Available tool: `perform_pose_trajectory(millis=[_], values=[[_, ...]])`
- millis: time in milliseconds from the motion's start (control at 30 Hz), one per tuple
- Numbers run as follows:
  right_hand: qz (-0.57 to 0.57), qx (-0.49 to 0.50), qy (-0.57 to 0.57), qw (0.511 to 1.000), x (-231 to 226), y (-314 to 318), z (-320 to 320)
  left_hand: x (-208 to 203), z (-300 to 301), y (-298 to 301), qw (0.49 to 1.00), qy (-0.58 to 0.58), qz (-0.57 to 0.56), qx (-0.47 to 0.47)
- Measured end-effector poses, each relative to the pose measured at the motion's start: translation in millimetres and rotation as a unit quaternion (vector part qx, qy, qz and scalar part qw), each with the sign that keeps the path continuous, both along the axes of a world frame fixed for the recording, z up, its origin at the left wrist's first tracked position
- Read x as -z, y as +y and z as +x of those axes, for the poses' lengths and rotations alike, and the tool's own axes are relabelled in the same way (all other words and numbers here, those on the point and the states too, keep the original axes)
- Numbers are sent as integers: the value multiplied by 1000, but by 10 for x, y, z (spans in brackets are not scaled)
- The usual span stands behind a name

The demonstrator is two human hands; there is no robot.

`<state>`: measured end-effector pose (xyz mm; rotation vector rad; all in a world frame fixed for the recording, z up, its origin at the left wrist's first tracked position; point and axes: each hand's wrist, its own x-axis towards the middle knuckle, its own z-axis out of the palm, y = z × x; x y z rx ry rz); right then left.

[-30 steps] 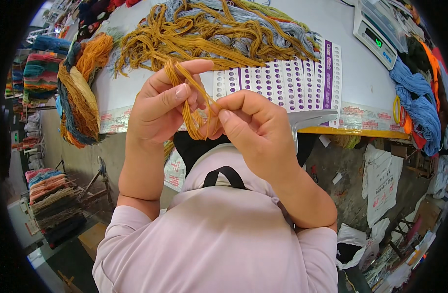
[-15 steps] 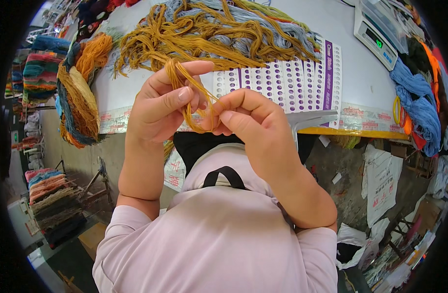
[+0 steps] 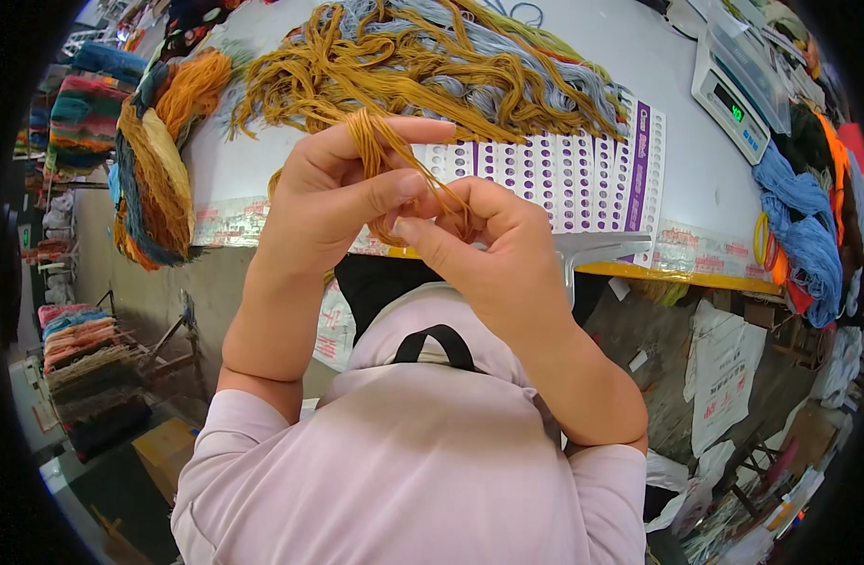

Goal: Sorting bundles of colored yarn and organizing them according to a color reference chart.

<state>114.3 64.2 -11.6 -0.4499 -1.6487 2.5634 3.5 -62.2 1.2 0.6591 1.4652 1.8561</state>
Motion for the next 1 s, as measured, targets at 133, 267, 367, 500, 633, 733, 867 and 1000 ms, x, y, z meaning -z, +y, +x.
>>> perform_pose_trajectory(millis=[133,267,367,500,633,733,867,1000], values=[[16,16,18,1000,53,-20,2,-26,-25,-34,1000,-1,-18,12],[29,2,6,1000,67,20,27,48,-62,-63,999,38,-3,32],[6,18,22,1000,83,30,32,36,-52,-75,998,39,4,40],[-6,32,40,999,76,17,3,46,-77,-98,997,56,2,51],[6,25,3,1000,-139,-69,-65,58,-60,-79,996,73,-8,54],[96,3,27,995,0,-20,-70,53,-54,-81,996,81,1,46],[89,87,78,989,93,38,-86,40,-106,-143,995,47,-40,78],[90,74,31,993,-44,-85,-115,19,-62,-119,997,27,-43,62]])
